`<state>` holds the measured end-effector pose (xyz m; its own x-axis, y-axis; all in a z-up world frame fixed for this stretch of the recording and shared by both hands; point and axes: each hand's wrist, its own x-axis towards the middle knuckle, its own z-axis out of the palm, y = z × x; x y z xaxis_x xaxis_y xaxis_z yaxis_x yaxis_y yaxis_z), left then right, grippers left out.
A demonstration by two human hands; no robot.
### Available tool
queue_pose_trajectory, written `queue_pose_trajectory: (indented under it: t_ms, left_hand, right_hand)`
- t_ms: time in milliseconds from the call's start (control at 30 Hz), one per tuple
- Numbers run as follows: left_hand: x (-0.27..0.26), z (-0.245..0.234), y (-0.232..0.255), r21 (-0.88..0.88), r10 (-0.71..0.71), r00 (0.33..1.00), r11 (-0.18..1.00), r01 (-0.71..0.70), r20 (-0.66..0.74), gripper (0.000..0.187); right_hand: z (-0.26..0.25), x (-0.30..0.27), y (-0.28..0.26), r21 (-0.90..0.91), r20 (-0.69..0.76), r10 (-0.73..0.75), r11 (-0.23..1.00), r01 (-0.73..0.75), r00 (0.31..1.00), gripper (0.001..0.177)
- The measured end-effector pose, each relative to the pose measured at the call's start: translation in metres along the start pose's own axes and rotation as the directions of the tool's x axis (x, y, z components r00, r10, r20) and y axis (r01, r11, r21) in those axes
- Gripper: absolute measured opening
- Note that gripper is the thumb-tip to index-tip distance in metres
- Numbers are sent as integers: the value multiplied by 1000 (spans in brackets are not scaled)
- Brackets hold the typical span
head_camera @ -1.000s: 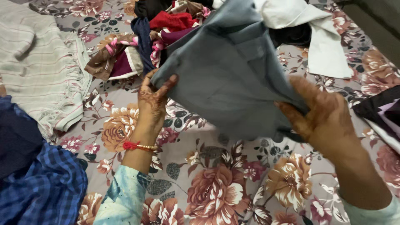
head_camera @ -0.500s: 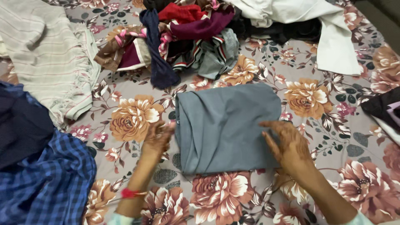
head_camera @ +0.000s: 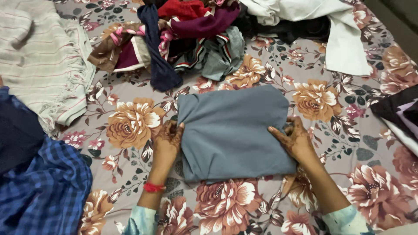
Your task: The person folds various items of clothing and a patterned bedsheet on a bed by hand, smoothing the fabric and aligning the edges.
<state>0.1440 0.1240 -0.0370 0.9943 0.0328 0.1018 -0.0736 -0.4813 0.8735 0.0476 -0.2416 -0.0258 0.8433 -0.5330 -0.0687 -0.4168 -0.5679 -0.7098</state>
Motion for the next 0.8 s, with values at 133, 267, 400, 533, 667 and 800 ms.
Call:
queue_pose_trajectory:
  t_ms: [133,267,400,533,667,800]
  left_hand:
    - [-4,-1,-9,100,116,993,988,-117,13,41]
    - [-27,3,-14,129,80,997,989,-78,-9,59]
    - [-20,5,-18,-127,-219,969,964,233,116,65]
    - [-19,-2,-11,-65,-88,989,993,96,121,60]
    - [-24,6,-9,-61,-32,991,997,41,133,54]
    - [-6,25,-1,-238,-206,940,932,274,273,49]
  right_hand:
    - [-6,-1,13,-64,53,43,997,-39,998,73]
    - [-7,-12,20,-123,58,-183,974,189,981,76]
    - [-13,-10,0,-5,148,-36,999,37,988,91]
    - [-24,-17,-33,345,388,228,863,-370,893,73]
    - [-26,-32,-31,602,442,88,708,-368,893,73]
    - [-46,-34,-11,632,277,-84,766,-115,957,68]
